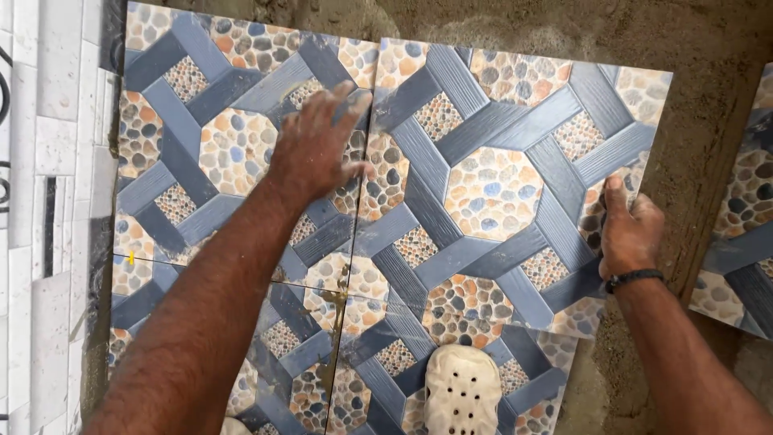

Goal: The recorder is laying floor tiles by applying mortar and using a rubber mallet to level them.

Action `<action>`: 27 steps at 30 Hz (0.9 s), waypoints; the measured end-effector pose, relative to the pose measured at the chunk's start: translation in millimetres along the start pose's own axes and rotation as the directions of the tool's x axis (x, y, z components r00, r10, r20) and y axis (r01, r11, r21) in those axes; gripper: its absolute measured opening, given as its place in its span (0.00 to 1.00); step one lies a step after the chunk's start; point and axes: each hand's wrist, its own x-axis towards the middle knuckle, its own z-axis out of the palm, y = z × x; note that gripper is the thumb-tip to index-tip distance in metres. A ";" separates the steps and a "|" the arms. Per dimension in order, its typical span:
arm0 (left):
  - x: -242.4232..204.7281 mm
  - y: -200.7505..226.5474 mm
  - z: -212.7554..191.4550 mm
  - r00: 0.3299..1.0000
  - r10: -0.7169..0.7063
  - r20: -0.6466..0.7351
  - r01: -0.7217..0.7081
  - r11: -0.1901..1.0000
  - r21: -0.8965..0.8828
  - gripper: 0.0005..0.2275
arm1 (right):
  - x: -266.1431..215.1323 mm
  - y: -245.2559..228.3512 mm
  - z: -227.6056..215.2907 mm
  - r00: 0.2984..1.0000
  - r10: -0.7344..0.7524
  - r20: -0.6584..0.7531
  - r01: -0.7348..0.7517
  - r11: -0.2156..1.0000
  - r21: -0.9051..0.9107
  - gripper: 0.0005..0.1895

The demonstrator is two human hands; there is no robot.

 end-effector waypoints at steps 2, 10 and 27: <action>-1.5 -5.0 5.8 0.980 0.098 0.173 -0.129 0.975 0.181 0.48 | -7.5 -7.9 0.8 0.995 0.094 -0.036 -0.097 0.992 -0.078 0.17; -1.1 8.5 0.6 0.929 0.046 0.367 -0.181 0.922 0.342 0.49 | -4.7 0.5 1.6 0.990 0.119 -0.080 -0.128 0.986 -0.110 0.18; 5.1 17.3 4.6 0.904 0.116 0.411 -0.254 0.920 0.298 0.49 | 11.2 -16.8 -28.4 0.995 0.029 0.099 0.091 0.213 -0.973 0.48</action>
